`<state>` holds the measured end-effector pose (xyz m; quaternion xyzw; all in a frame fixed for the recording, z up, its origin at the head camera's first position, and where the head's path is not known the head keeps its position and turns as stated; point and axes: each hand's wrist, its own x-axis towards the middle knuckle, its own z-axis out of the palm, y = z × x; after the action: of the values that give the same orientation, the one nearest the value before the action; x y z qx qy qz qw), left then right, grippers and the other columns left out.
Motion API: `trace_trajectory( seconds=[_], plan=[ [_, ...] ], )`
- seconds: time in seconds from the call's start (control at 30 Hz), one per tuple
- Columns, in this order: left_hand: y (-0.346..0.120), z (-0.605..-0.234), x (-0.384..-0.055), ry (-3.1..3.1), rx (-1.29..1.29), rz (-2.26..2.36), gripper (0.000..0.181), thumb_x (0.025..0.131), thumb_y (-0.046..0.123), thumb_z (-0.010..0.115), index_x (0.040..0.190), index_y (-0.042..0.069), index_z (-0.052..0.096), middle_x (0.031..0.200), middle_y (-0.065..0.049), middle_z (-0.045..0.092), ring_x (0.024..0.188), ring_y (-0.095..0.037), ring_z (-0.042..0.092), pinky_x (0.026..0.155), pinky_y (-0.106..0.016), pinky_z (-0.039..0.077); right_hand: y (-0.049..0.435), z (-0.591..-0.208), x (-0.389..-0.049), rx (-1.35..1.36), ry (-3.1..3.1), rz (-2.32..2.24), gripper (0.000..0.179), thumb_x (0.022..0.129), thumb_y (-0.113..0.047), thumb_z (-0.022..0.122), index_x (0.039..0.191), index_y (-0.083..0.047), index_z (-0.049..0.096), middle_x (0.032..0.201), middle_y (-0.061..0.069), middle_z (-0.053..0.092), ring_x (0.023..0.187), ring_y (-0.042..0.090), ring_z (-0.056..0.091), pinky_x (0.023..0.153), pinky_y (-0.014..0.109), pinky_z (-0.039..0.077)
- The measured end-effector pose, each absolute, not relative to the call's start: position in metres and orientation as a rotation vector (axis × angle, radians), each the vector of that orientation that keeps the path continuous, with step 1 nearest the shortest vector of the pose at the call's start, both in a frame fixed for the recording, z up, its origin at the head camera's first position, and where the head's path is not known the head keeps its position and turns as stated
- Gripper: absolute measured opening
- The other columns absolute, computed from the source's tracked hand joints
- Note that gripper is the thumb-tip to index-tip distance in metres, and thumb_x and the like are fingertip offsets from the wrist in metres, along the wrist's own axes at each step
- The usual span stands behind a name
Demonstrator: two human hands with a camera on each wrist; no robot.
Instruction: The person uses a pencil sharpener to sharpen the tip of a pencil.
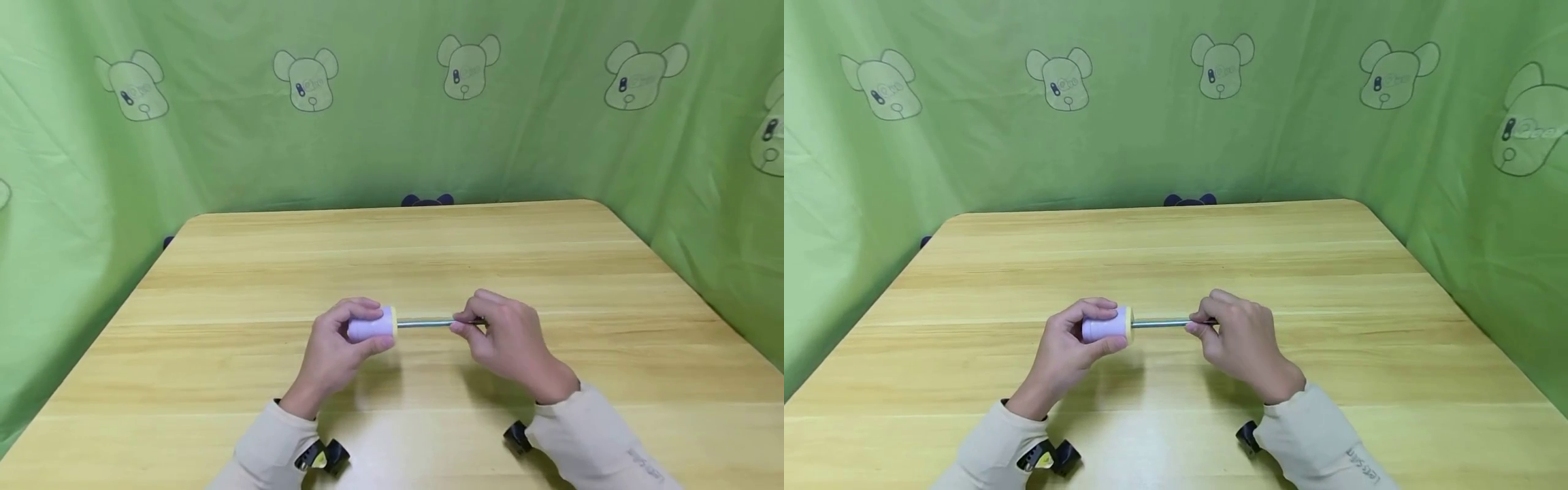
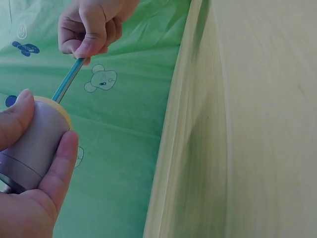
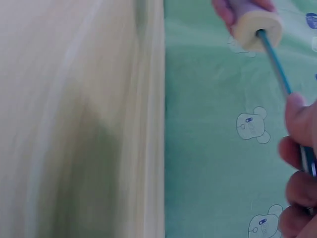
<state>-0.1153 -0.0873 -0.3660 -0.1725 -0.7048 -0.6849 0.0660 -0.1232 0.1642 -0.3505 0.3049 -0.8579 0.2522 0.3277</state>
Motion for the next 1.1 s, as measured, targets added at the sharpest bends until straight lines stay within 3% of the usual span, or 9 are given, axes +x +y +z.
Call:
trace_trajectory(
  seconds=[0.33, 0.53, 0.63, 0.77, 0.87, 0.97, 1.1],
  plan=[
    [-0.087, -0.365, -0.115, -2.124, -0.592, -2.035, 0.033, 0.066, -0.011, 0.082, 0.095, -0.003, 0.070, 0.114, -0.010, 0.063, 0.108, -0.032, 0.060, 0.089, -0.034, 0.055, 0.170, -0.325, -0.118, 0.702, -2.749, 1.063, 0.028, 0.086, -0.005, 0.072, 0.064, -0.015, 0.057, 0.071, -0.005, 0.065, 0.049, 0.008, 0.042, 0.046, 0.023, 0.038],
    [-0.086, -0.365, -0.113, -2.108, -0.700, -1.920, 0.031, 0.064, -0.011, 0.083, 0.092, -0.003, 0.071, 0.111, -0.013, 0.064, 0.105, -0.032, 0.061, 0.085, -0.034, 0.057, 0.174, -0.323, -0.122, 0.683, -2.864, 1.377, 0.025, 0.089, -0.003, 0.067, 0.066, -0.006, 0.058, 0.058, -0.004, 0.046, 0.051, 0.008, 0.035, 0.046, 0.020, 0.031],
    [-0.084, -0.365, -0.112, -2.134, -0.665, -1.870, 0.030, 0.066, -0.009, 0.084, 0.092, 0.000, 0.071, 0.111, -0.010, 0.065, 0.106, -0.032, 0.060, 0.084, -0.032, 0.058, 0.173, -0.325, -0.123, 0.625, -2.881, 1.352, 0.020, 0.090, -0.007, 0.068, 0.071, -0.004, 0.063, 0.058, -0.004, 0.047, 0.051, 0.009, 0.036, 0.045, 0.021, 0.031],
    [-0.083, -0.364, -0.113, -2.150, -0.567, -1.863, 0.031, 0.067, -0.006, 0.084, 0.095, 0.002, 0.071, 0.112, -0.007, 0.064, 0.108, -0.030, 0.059, 0.084, -0.032, 0.057, 0.171, -0.330, -0.123, 0.595, -2.790, 1.112, 0.005, 0.086, -0.013, 0.074, 0.085, -0.009, 0.072, 0.075, -0.003, 0.064, 0.059, 0.012, 0.049, 0.050, 0.025, 0.044],
    [-0.083, -0.364, -0.115, -2.122, -0.549, -1.903, 0.033, 0.068, -0.006, 0.083, 0.097, 0.001, 0.069, 0.114, -0.010, 0.064, 0.108, -0.030, 0.059, 0.086, -0.035, 0.056, 0.171, -0.333, -0.122, 0.627, -2.645, 0.992, 0.010, 0.081, -0.008, 0.078, 0.089, -0.011, 0.073, 0.084, -0.004, 0.067, 0.068, 0.012, 0.057, 0.058, 0.030, 0.052],
    [-0.084, -0.364, -0.116, -2.123, -0.526, -1.937, 0.034, 0.070, -0.005, 0.082, 0.100, 0.001, 0.068, 0.115, -0.010, 0.063, 0.105, -0.030, 0.059, 0.085, -0.036, 0.057, 0.172, -0.337, -0.124, 0.740, -2.438, 0.874, 0.016, 0.076, -0.002, 0.081, 0.085, -0.012, 0.072, 0.083, -0.007, 0.067, 0.071, 0.008, 0.061, 0.067, 0.032, 0.050],
    [-0.086, -0.364, -0.117, -2.140, -0.472, -1.987, 0.034, 0.074, -0.003, 0.080, 0.105, 0.002, 0.067, 0.117, -0.010, 0.061, 0.099, -0.030, 0.059, 0.079, -0.035, 0.057, 0.173, -0.343, -0.128, 0.922, -2.194, 0.777, 0.026, 0.066, 0.001, 0.086, 0.084, -0.012, 0.072, 0.081, -0.007, 0.068, 0.071, 0.008, 0.062, 0.068, 0.027, 0.041]
  ],
)
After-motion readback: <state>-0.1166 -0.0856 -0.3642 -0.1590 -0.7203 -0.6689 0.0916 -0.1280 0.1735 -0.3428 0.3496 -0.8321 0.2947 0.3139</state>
